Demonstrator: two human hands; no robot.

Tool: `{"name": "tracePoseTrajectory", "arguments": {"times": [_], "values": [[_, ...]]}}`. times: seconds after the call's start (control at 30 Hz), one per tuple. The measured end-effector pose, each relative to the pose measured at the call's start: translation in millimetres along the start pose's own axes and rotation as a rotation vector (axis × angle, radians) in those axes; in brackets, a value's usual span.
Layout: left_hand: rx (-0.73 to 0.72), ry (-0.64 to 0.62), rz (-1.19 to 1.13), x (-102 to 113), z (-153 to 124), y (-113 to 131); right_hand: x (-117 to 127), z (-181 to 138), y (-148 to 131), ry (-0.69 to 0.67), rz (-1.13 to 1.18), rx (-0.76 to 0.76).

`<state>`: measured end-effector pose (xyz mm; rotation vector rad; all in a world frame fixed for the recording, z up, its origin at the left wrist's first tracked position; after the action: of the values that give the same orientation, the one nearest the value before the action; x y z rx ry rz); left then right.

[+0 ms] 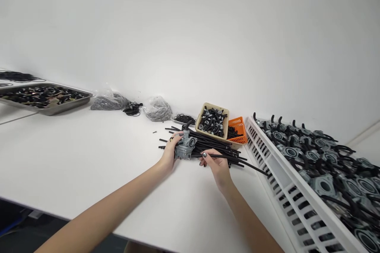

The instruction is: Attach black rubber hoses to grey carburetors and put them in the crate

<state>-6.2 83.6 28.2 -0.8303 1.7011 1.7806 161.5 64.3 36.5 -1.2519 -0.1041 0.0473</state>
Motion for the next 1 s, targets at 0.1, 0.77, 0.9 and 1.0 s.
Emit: {"name": "tracePoseTrajectory", "arguments": {"times": [0.1,0.77,0.9,1.0], "values": [[0.005,0.007,-0.009,1,1,3,15,2,3,0.075,0.015,-0.031],[-0.248,0.134,-0.051,5,-19,10,-30,-19,11,-0.009,-0.205,0.062],[-0.21,0.128,-0.081,2,-23,4,-33,-16,12,-0.019,-0.116,0.029],[-0.207,0.171,-0.099,5,-25,2,-34,-16,14,0.004,-0.099,0.026]]}}
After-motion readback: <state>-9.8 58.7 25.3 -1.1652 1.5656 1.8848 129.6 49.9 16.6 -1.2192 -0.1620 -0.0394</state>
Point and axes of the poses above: each hand's wrist, its own z-axis towards the middle knuckle, its own x-axis out of the back of the hand, y = z × x, the point moved 9 cm from there along z, towards the middle knuckle, and after that the axes turned 11 degrees about -z, right-handed, at the moved point
